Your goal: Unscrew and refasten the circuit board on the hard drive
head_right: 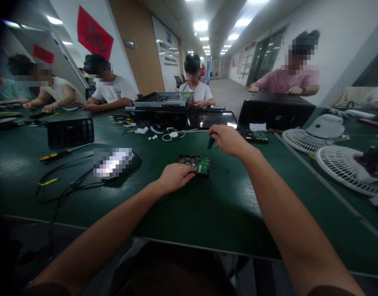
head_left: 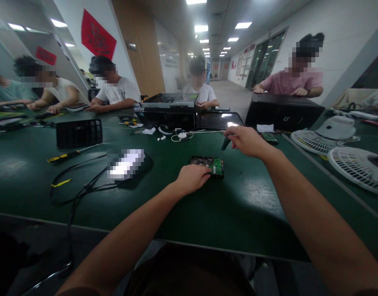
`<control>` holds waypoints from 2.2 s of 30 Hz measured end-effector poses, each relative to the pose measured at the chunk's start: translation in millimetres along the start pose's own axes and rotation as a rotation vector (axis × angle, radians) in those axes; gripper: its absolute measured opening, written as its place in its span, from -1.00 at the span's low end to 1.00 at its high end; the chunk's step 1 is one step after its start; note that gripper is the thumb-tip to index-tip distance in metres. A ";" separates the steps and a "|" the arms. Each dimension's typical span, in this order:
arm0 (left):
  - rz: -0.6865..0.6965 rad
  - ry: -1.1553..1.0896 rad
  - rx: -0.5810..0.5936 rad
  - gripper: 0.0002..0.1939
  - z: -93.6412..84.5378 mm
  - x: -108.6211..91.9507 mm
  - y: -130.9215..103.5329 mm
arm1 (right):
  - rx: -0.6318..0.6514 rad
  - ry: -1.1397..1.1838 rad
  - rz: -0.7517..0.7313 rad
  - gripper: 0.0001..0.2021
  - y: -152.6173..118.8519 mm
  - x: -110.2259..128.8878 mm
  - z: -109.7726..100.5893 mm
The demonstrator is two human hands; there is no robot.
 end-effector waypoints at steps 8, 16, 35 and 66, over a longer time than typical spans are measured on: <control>-0.009 -0.018 -0.008 -0.68 -1.2 0.4 -1.0 | -0.088 -0.129 -0.092 -0.77 3.7 3.6 0.9; -0.020 -0.014 0.015 -0.68 -0.2 -0.4 1.6 | -0.142 -0.096 -0.046 -0.81 1.7 0.6 3.5; -0.012 -0.020 0.003 -0.68 -1.2 -0.5 0.6 | -0.062 -0.012 0.001 -0.79 0.8 3.6 1.7; 0.003 -0.016 0.021 -0.67 -3.7 0.4 -0.9 | 0.003 0.004 0.040 -0.74 1.1 0.9 -3.5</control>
Point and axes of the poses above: each hand's wrist, its own y-axis towards the middle knuckle, its own z-axis out of the palm, x = y × z, the point moved 1 cm from there along y, towards the middle knuckle, and after that the axes turned 13 degrees about y, right-handed, at the moved point
